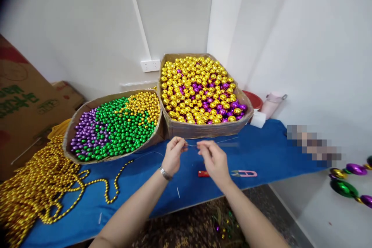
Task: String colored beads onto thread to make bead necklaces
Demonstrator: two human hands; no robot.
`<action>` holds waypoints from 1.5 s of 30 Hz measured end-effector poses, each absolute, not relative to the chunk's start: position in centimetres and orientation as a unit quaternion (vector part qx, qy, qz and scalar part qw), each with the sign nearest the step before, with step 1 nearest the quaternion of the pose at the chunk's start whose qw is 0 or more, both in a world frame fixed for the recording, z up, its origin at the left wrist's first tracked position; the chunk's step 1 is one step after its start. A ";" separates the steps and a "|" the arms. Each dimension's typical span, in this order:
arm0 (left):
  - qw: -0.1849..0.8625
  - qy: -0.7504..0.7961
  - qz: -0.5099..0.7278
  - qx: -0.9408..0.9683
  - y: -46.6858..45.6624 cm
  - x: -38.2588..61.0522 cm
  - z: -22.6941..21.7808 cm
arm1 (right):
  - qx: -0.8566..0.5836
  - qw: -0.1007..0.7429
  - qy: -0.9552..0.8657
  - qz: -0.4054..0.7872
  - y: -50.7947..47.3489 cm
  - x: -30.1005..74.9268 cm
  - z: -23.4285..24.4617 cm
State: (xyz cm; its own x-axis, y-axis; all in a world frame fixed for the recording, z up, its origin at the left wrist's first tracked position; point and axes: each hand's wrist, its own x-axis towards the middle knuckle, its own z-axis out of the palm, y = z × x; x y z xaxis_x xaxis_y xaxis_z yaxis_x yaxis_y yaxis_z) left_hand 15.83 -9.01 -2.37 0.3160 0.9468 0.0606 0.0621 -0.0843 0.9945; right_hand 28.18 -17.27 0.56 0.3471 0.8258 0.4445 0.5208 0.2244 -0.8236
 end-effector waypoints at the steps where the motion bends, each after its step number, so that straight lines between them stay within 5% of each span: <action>1: 0.470 0.443 0.414 0.642 -8.0 15.8 -3.0 | -0.615 0.548 -0.554 0.117 -16.4 29.2 1.7; 8: 0.329 0.472 0.350 0.739 -6.3 14.5 -8.0 | -0.643 0.522 -0.559 0.036 -10.8 35.3 10.4; 19: 0.256 0.506 0.278 0.776 -6.7 12.7 -8.9 | -0.624 0.519 -0.566 0.144 -6.8 31.4 15.8; 25: 0.261 0.424 0.284 0.819 -7.0 7.7 -5.5 | -0.568 0.503 -0.646 0.084 -7.0 27.1 16.0; 29: 0.153 0.444 0.345 0.813 -4.0 1.7 -0.7 | -0.530 0.479 -0.693 0.104 -7.5 24.9 14.7; 33: 0.080 0.540 0.221 0.808 0.7 -2.5 1.2 | -0.500 0.450 -0.733 0.101 -8.2 23.0 13.2; 41: 0.157 0.527 0.247 0.798 2.2 -3.1 -0.3 | -0.442 0.416 -0.791 0.072 -10.2 21.1 4.2; 45: 0.487 0.441 0.420 0.626 0.0 -2.8 0.7 | -0.448 0.410 -0.795 0.015 -10.9 20.6 -0.4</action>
